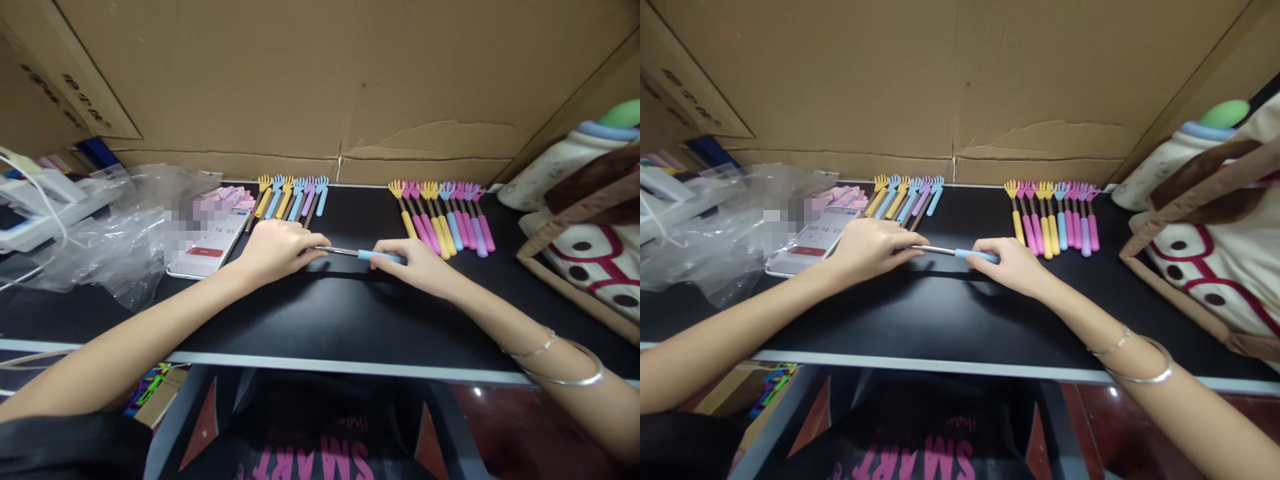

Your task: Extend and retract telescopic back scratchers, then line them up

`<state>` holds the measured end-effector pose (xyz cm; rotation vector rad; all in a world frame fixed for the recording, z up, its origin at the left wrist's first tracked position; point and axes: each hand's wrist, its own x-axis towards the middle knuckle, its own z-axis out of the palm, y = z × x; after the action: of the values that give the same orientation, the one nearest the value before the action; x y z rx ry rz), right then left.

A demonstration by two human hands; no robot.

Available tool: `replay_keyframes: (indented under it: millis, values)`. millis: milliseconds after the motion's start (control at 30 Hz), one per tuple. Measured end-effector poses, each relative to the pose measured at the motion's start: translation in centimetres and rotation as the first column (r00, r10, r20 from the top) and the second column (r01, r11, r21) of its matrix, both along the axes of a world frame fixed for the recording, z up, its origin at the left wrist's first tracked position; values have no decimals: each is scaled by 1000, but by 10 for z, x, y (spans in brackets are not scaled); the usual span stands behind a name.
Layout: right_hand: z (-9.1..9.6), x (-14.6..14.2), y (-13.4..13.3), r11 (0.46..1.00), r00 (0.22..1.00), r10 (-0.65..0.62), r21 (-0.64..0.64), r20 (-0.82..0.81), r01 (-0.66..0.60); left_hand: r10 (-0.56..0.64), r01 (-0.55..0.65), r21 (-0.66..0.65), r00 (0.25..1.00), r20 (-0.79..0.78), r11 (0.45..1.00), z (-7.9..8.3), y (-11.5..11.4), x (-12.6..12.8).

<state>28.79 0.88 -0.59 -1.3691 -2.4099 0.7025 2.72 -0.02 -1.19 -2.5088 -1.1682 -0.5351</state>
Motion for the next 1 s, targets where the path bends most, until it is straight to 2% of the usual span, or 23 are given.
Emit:
replay_keyframes:
  millis: [200,700,1000]
  values:
    - [0,1,0,999,999,-16,36,49,14,9,-7,-51,1000,27,999,0,-1,2]
    - [2,-1,-3,988,993,-42,153,107,25,29,-29,-20,999,13,999,-1,-3,3]
    - [0,4,-1,958,985,5,282,173,-54,89,-85,-180,996,16,980,1,-5,5]
